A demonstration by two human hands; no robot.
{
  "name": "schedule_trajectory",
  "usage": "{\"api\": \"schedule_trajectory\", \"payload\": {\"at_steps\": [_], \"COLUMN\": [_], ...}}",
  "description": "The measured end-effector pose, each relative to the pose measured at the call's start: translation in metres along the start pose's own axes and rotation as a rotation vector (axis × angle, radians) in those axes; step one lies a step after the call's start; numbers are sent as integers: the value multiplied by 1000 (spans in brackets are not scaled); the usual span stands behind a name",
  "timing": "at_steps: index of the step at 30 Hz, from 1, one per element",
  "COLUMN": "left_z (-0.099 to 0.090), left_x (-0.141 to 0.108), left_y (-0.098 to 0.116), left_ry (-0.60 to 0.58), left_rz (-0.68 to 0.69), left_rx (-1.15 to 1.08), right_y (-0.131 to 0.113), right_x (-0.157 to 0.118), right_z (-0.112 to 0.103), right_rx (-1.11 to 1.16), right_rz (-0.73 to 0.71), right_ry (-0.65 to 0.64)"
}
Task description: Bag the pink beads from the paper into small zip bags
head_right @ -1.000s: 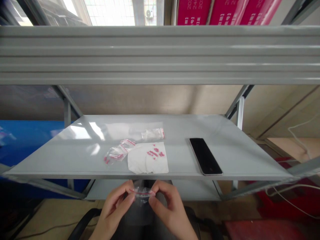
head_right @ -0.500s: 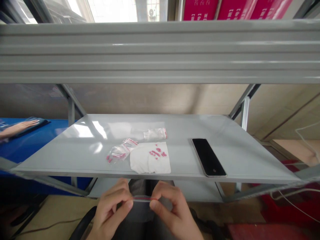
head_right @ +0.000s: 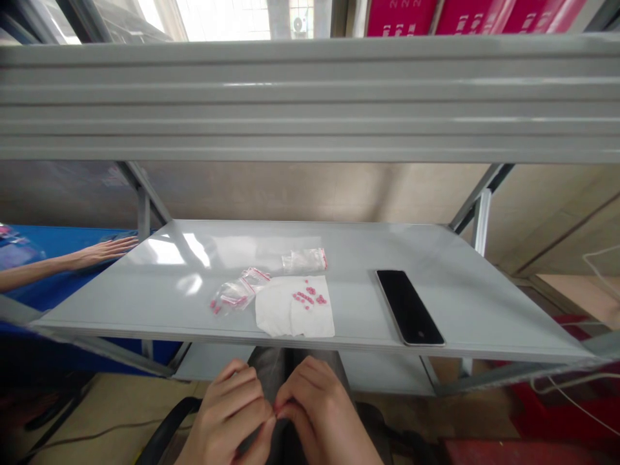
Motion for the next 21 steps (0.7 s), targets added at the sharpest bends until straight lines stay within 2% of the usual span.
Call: {"api": "schedule_trajectory", "payload": {"at_steps": [3, 9, 13, 15, 17, 19, 20, 21], "left_z": [-4, -18, -30, -34, -37, -35, -31, -27], "left_x": [-1, 3, 3, -3, -15, -30, -37, -42], "left_y": [-2, -5, -15, -37, -71, -108, -123, -136], "left_ry": [29, 28, 150, 245, 375, 427, 426, 402], "left_rz": [-11, -40, -20, -54, -148, -265, -290, -292], "left_rx": [1, -43, -118, -116, 4, 210, 263, 288], "right_y": [-6, -12, -17, -13, 2, 33, 54, 69], "right_x": [-2, 1, 6, 17, 39, 72, 89, 108], "right_z": [-2, -6, -18, -33, -57, -83, -96, -106], "right_rx": [-111, -80, -120, -101, -104, -124, -134, -142], "right_rz": [-70, -128, -229, -264, -219, -10, 164, 228], "right_ry": [54, 61, 205, 308, 434, 528, 562, 561]}}
Point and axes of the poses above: each hand's wrist, its own x-axis towards the middle knuckle, its own z-axis out of the palm, y = z × x, the point moved 7 cm from there along x, towards the middle knuckle, and after that the axes turned 2 degrees about x, right-handed, at the moved point
